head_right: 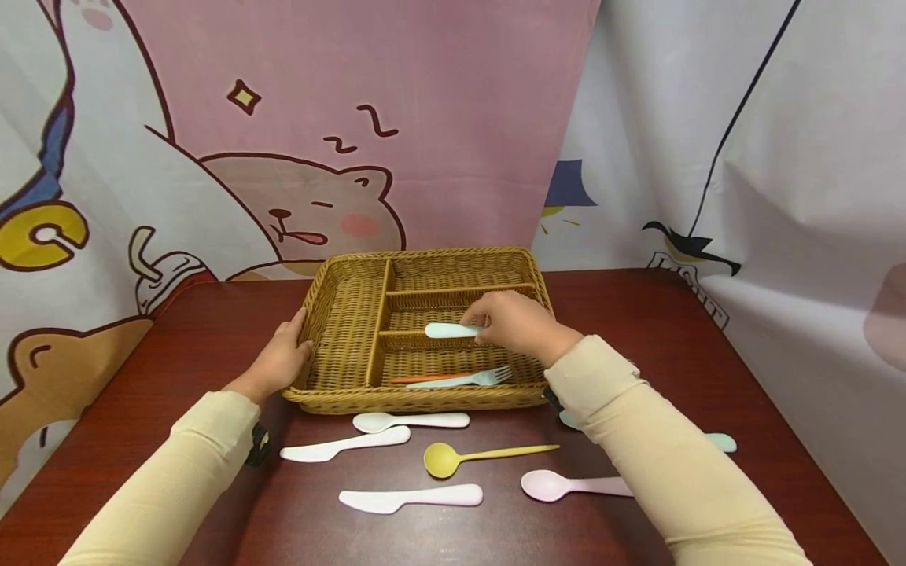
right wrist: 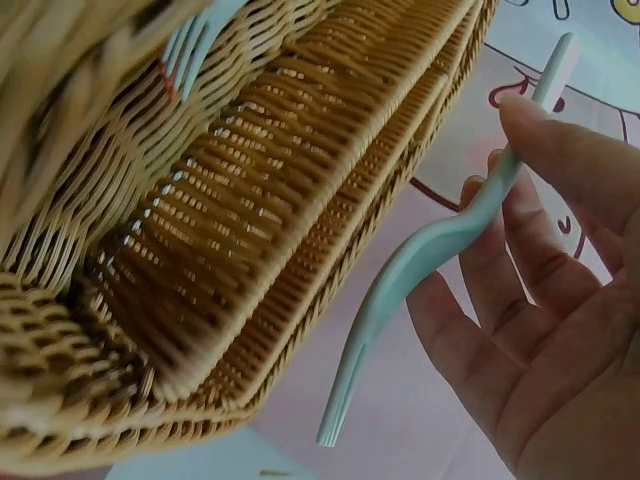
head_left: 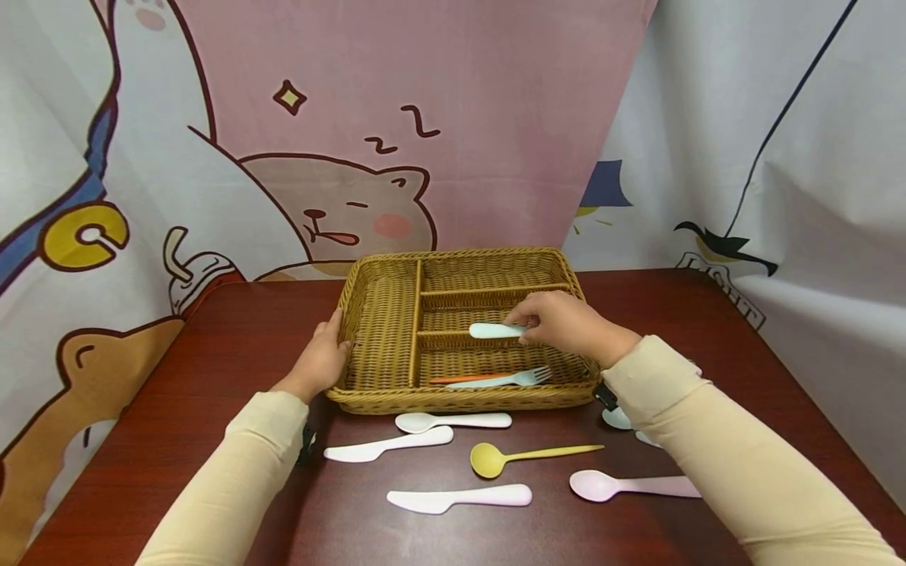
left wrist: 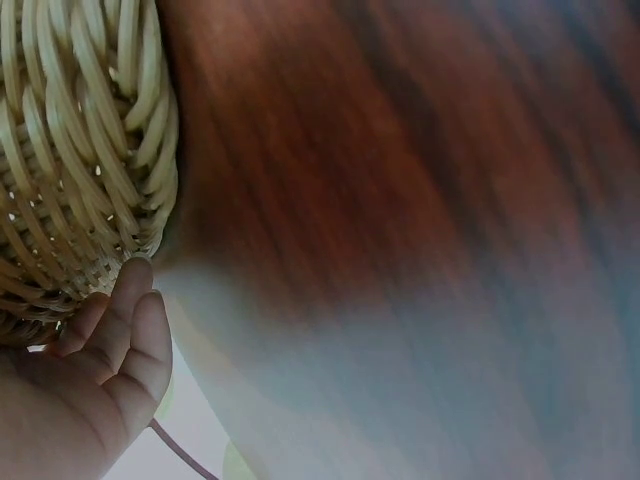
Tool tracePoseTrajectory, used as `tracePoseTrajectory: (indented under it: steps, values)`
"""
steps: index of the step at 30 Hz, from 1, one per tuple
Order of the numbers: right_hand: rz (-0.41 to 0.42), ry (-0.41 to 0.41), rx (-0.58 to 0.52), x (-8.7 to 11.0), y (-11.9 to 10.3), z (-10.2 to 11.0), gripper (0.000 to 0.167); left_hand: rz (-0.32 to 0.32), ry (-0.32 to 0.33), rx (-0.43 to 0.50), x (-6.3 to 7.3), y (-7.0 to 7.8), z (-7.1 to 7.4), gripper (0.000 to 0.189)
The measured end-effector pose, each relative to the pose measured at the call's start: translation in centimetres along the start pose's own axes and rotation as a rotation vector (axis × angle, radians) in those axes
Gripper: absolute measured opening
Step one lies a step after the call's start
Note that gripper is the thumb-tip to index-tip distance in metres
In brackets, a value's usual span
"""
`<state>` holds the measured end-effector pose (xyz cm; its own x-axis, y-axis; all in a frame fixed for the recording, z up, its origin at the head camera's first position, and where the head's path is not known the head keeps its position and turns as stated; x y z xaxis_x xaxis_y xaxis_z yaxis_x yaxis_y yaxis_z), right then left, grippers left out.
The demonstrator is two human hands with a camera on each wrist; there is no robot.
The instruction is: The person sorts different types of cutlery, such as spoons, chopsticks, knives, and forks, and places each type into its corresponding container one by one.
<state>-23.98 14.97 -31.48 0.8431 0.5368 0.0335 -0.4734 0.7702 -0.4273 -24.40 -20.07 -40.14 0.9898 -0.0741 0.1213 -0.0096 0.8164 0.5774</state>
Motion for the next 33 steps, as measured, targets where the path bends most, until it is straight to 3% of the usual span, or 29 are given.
tracePoseTrajectory:
  steps: [9,33]
  values:
    - [0.049,-0.087,0.007,-1.0,-0.8,-1.4,0.031,0.002,-0.010,0.001,0.0,0.1,-0.1,0.064]
    - [0.042,-0.255,0.051,-3.3,-2.8,-4.9,0.030,0.013,-0.010,-0.001,0.3,0.1,0.1,0.065]
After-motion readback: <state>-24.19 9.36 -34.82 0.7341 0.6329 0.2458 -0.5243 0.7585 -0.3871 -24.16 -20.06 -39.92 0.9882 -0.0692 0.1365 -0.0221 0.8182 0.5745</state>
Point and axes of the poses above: each hand's wrist, its own x-axis away from the middle knuckle, its own z-axis out of the back of the hand, y = z × x, the point moved 3 cm from there along -x, towards the middle knuckle, and after that the axes turned 1 degree about -z, right-handed, at the moved point
